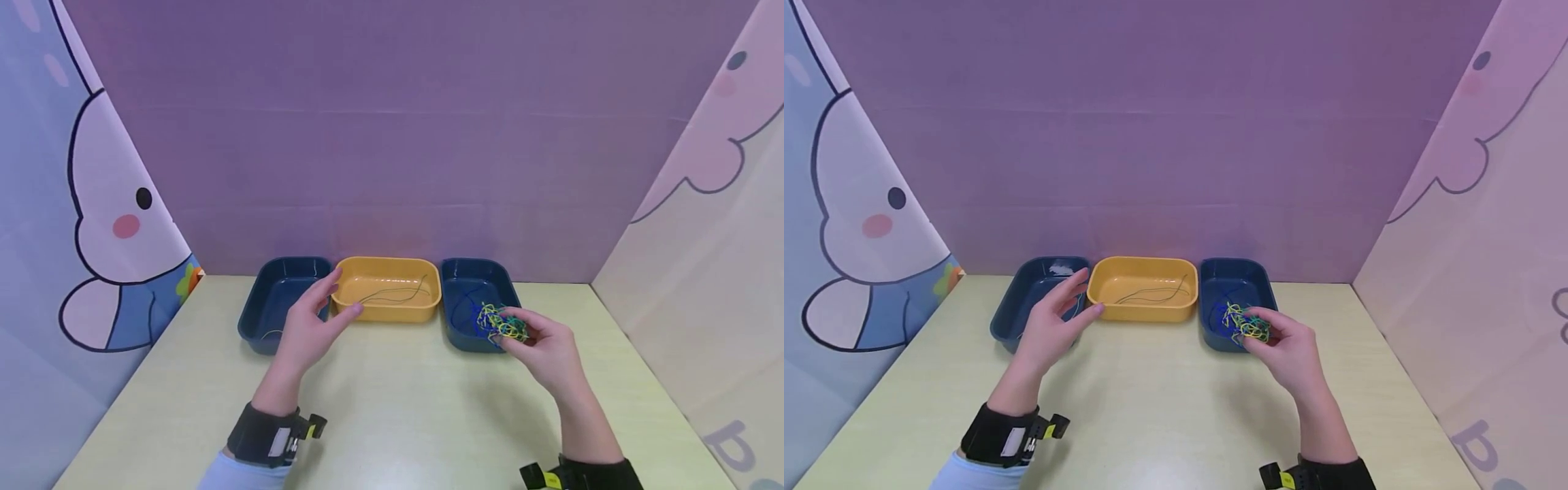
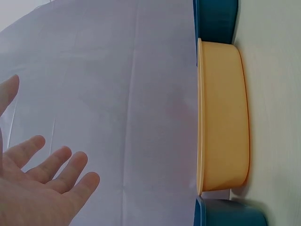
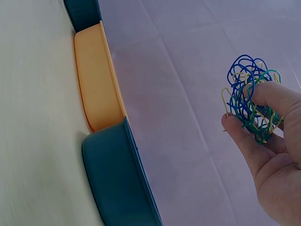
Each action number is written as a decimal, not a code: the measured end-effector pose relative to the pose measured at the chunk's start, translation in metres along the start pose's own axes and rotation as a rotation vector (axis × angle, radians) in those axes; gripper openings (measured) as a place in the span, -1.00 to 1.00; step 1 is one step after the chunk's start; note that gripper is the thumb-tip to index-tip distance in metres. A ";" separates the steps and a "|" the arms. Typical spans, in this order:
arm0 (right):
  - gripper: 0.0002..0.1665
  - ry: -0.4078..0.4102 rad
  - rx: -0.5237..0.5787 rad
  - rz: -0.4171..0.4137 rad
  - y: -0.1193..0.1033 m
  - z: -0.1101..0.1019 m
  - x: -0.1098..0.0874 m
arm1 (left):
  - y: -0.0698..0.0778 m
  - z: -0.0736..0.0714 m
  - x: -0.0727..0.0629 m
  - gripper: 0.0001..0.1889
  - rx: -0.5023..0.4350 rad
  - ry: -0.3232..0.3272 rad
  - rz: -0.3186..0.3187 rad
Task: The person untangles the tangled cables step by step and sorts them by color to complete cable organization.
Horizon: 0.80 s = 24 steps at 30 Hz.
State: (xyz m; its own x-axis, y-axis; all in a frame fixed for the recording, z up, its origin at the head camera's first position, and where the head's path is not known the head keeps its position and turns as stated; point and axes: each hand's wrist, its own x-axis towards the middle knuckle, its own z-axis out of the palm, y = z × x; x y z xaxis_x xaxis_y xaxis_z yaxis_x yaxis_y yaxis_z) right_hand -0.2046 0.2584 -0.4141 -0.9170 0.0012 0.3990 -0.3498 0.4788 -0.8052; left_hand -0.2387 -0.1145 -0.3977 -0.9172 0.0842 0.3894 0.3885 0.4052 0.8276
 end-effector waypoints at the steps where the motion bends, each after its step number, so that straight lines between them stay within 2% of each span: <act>1: -0.58 -0.001 -0.006 -0.004 0.000 0.001 0.000 | 0.000 0.001 0.000 -0.26 -0.002 -0.006 0.007; 16: -0.55 -0.070 0.037 -0.065 -0.006 0.016 -0.003 | 0.005 0.021 -0.007 -0.34 -0.053 -0.068 0.071; 24: -0.53 -0.108 0.031 -0.065 -0.009 0.024 -0.004 | 0.008 0.032 -0.010 -0.39 -0.030 -0.081 0.117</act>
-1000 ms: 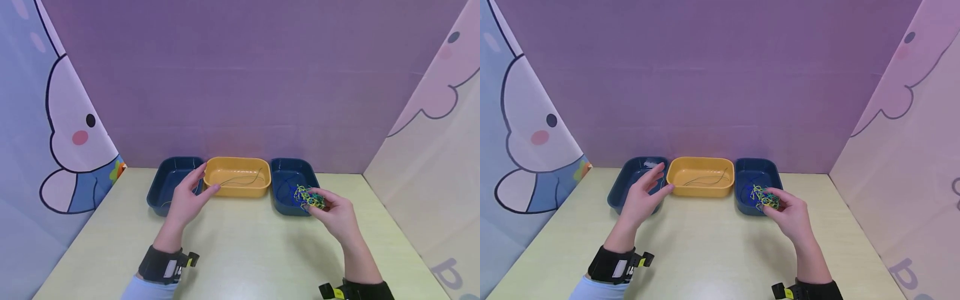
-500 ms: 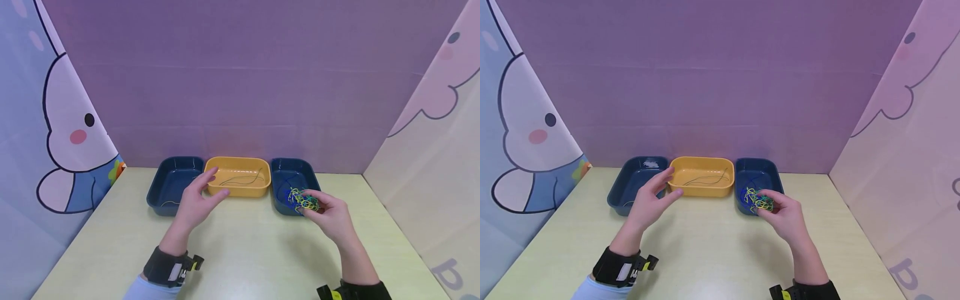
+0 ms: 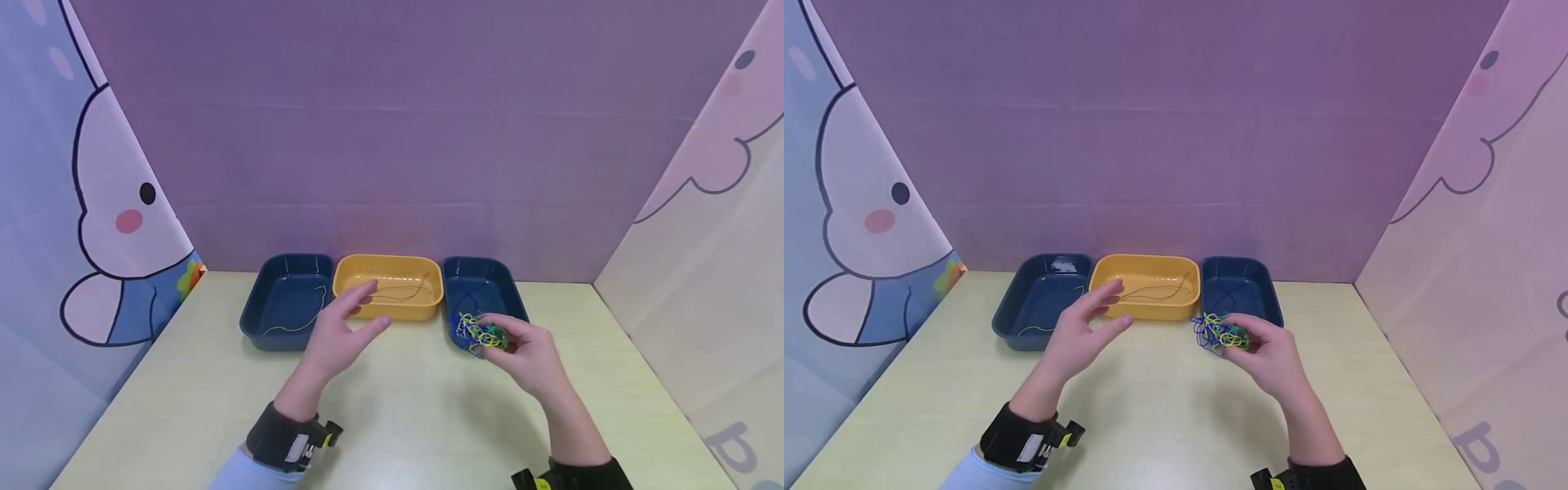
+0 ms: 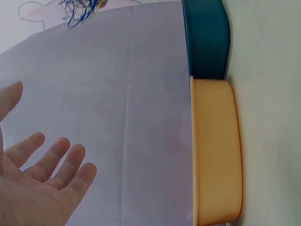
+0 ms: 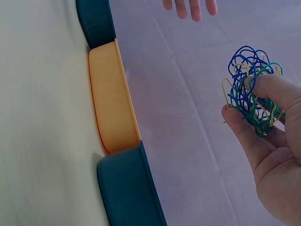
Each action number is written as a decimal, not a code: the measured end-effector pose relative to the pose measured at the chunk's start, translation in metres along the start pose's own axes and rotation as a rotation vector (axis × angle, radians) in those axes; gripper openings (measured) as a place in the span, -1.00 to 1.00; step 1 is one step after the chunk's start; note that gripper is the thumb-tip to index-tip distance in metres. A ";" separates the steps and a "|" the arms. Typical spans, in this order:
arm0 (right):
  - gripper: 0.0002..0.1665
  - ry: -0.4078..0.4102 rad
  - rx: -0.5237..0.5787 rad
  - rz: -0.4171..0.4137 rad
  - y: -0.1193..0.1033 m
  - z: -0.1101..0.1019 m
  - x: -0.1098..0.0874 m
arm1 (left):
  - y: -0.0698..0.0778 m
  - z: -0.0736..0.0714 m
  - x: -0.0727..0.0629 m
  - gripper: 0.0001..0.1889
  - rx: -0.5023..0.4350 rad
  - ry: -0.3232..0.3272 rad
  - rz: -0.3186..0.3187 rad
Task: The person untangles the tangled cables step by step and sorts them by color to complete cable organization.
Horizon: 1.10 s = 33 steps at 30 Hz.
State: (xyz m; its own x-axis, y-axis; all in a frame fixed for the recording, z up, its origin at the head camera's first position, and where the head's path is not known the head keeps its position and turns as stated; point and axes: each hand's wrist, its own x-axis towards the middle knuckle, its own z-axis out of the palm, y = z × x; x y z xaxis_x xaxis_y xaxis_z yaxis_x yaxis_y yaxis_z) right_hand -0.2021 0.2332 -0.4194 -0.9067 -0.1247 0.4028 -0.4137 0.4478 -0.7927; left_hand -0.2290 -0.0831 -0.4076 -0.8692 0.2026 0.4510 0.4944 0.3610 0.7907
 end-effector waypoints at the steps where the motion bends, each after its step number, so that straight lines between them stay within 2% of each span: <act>1: -0.53 -0.008 0.010 0.000 0.000 0.001 0.000 | 0.001 0.002 0.000 -0.39 0.000 -0.006 0.008; 7: -0.53 -0.044 0.056 0.011 -0.002 0.008 -0.001 | 0.002 0.013 -0.003 -0.43 -0.004 -0.051 0.033; 15: -0.54 -0.096 0.127 0.017 -0.007 0.015 -0.003 | 0.006 0.024 -0.003 -0.59 -0.061 -0.058 0.056; 22: -0.57 -0.153 0.197 0.001 -0.015 0.021 -0.007 | 0.010 0.034 -0.008 -0.69 -0.073 -0.103 0.032; 26: -0.58 -0.196 0.230 -0.017 -0.011 0.026 -0.009 | 0.012 0.041 -0.012 -0.74 -0.057 -0.122 0.019; 33: -0.56 -0.232 0.243 -0.084 -0.011 0.030 -0.009 | 0.013 0.049 -0.013 -0.72 -0.019 -0.163 0.014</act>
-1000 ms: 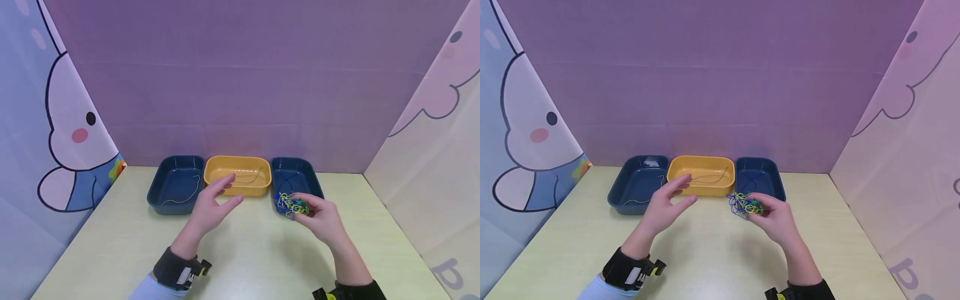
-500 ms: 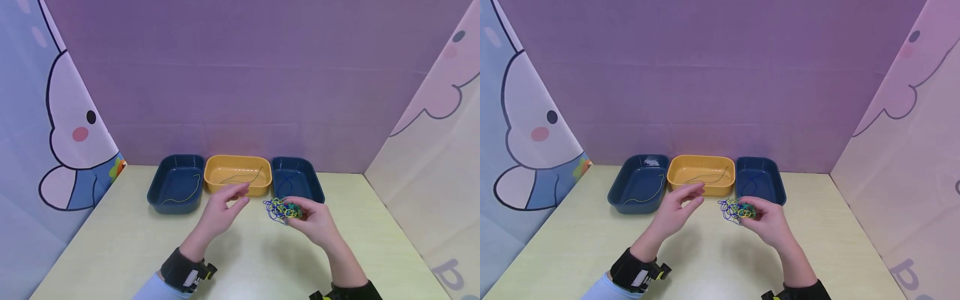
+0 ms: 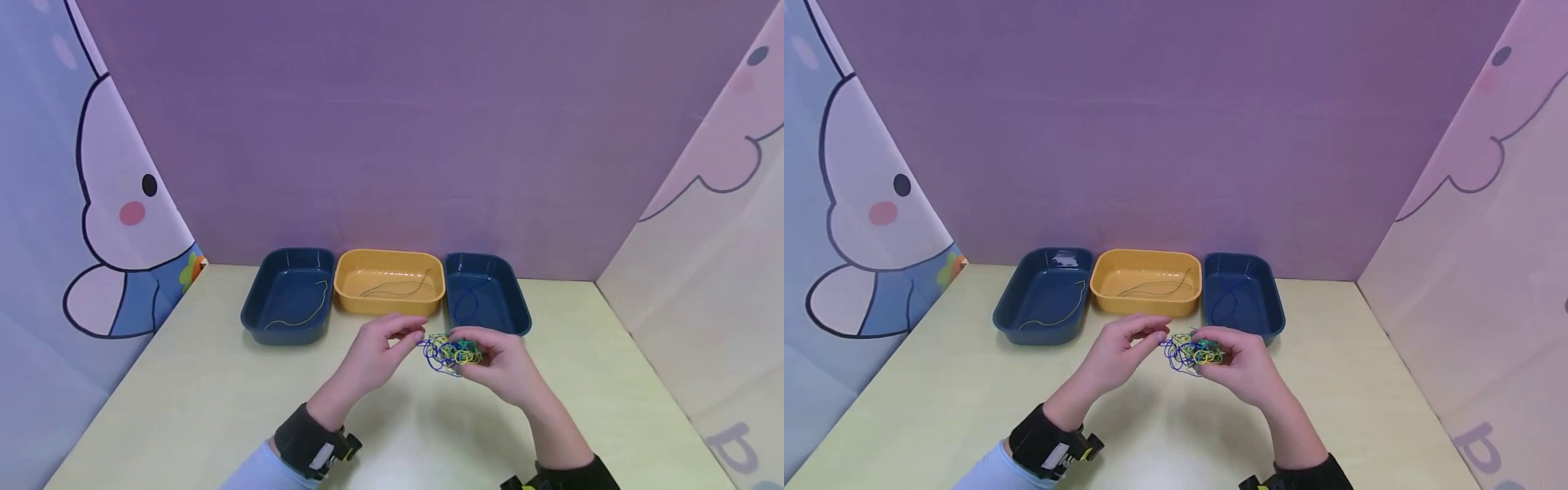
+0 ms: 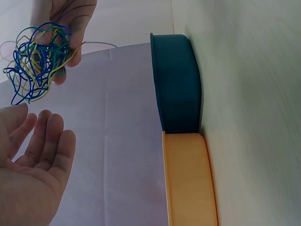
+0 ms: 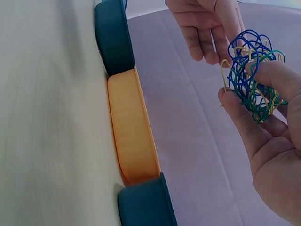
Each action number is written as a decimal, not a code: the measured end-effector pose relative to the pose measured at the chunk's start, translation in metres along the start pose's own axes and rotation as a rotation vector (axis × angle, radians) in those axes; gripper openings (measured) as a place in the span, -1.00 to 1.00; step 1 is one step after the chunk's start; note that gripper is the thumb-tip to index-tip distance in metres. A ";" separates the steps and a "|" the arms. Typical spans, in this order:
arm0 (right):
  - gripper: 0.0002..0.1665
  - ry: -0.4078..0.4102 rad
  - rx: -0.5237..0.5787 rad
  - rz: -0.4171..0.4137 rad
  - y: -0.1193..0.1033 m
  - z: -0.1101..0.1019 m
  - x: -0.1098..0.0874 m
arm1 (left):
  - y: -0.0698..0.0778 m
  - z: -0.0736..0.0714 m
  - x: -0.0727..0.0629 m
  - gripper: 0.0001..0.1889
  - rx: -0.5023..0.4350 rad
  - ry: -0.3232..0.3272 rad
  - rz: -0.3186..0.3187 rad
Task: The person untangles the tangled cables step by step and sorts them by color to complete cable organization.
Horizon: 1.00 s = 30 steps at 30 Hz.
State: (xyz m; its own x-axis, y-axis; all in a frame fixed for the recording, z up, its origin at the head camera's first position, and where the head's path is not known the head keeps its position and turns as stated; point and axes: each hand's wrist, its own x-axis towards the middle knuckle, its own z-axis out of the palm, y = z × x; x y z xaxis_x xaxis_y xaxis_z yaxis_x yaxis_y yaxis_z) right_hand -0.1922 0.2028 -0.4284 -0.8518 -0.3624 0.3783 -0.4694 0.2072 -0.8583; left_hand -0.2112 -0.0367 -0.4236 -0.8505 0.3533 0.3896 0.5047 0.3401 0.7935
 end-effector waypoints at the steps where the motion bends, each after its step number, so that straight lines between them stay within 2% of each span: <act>1: -0.56 -0.001 -0.001 -0.007 0.000 0.000 0.000 | 0.001 0.000 0.001 -0.73 -0.001 -0.006 -0.005; 11: -0.54 -0.045 0.035 -0.022 0.001 0.002 0.001 | 0.003 0.000 0.000 -0.85 0.002 -0.042 0.006; 22: -0.57 -0.022 0.022 -0.058 -0.001 0.001 0.002 | 0.004 -0.002 0.000 -0.90 0.028 -0.025 0.005; 30: -0.63 0.041 -0.028 0.004 -0.001 -0.004 0.002 | 0.006 -0.011 0.000 -0.90 0.040 0.016 -0.010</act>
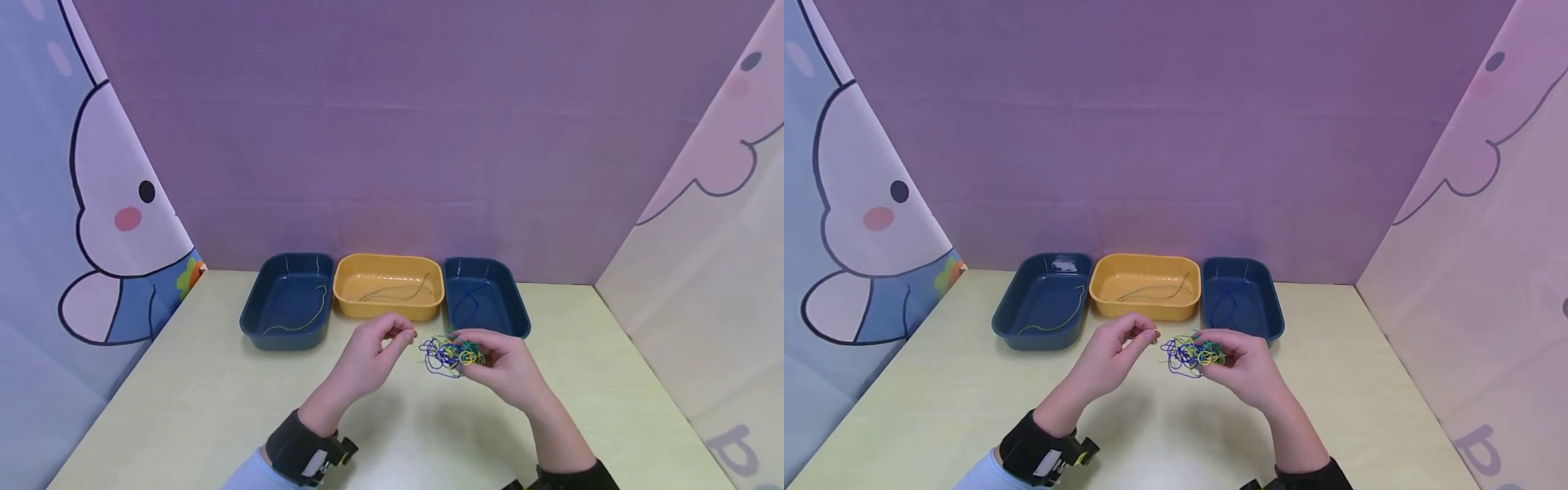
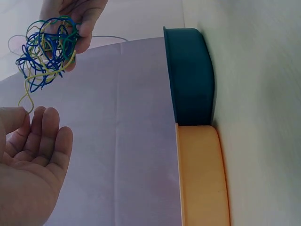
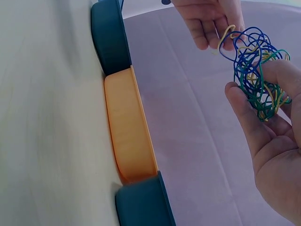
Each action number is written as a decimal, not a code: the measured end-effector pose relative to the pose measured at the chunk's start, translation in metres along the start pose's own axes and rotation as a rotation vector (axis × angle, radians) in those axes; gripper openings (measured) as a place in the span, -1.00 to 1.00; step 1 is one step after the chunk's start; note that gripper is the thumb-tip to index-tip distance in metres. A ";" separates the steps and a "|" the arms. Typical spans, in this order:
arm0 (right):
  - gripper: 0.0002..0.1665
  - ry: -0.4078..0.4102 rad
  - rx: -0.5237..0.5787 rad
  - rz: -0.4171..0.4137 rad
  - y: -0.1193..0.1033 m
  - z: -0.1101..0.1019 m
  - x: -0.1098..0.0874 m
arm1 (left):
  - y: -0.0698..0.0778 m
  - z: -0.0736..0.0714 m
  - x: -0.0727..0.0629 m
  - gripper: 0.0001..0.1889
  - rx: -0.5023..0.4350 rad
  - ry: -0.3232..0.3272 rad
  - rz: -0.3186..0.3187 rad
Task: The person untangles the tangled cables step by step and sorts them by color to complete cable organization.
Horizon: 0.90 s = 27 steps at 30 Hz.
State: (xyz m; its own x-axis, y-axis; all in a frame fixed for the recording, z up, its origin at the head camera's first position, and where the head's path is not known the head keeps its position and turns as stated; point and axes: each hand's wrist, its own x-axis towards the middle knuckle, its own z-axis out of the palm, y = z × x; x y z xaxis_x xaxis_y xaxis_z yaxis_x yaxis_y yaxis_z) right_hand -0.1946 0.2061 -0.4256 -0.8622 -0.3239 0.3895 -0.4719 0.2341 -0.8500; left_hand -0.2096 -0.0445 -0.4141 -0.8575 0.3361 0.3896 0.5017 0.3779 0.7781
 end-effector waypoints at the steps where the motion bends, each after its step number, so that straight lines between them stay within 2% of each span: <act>1: -0.63 0.002 -0.001 0.010 0.000 0.000 -0.001 | 0.000 -0.001 0.000 -0.90 -0.002 0.002 -0.001; 4: -0.63 0.003 0.003 0.017 0.001 -0.001 -0.002 | -0.001 -0.004 -0.002 -0.89 -0.011 0.020 0.000; 7: -0.62 0.015 -0.009 0.000 0.001 -0.002 -0.002 | -0.001 -0.009 -0.002 -0.90 -0.035 0.064 0.012; 14: -0.63 0.065 -0.079 -0.004 0.000 -0.008 0.000 | -0.001 -0.026 0.002 -0.88 -0.067 0.138 0.029; 16: -0.63 0.073 -0.082 0.002 0.000 -0.010 -0.001 | 0.000 -0.031 0.002 -0.88 -0.078 0.159 0.017; 18: -0.63 0.078 -0.075 0.002 -0.001 -0.011 -0.001 | 0.010 -0.037 0.000 -0.89 -0.084 0.175 -0.011; 23: -0.64 0.096 -0.077 -0.013 -0.001 -0.012 -0.002 | 0.015 -0.043 -0.001 -0.91 -0.090 0.204 -0.039; 25: -0.64 0.103 -0.095 -0.021 -0.001 -0.013 -0.002 | 0.008 -0.044 -0.001 -0.90 -0.107 0.219 -0.024; 27: -0.65 0.108 -0.112 -0.016 -0.002 -0.015 -0.001 | 0.010 -0.046 -0.001 -0.89 -0.119 0.235 -0.004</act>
State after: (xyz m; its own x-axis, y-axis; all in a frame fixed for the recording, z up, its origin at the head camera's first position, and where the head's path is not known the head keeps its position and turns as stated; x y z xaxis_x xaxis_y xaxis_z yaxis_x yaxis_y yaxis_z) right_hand -0.1950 0.2195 -0.4191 -0.8663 -0.2293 0.4438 -0.4983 0.3326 -0.8007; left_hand -0.2086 -0.0809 -0.3844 -0.8693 0.1195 0.4796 0.4934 0.2701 0.8268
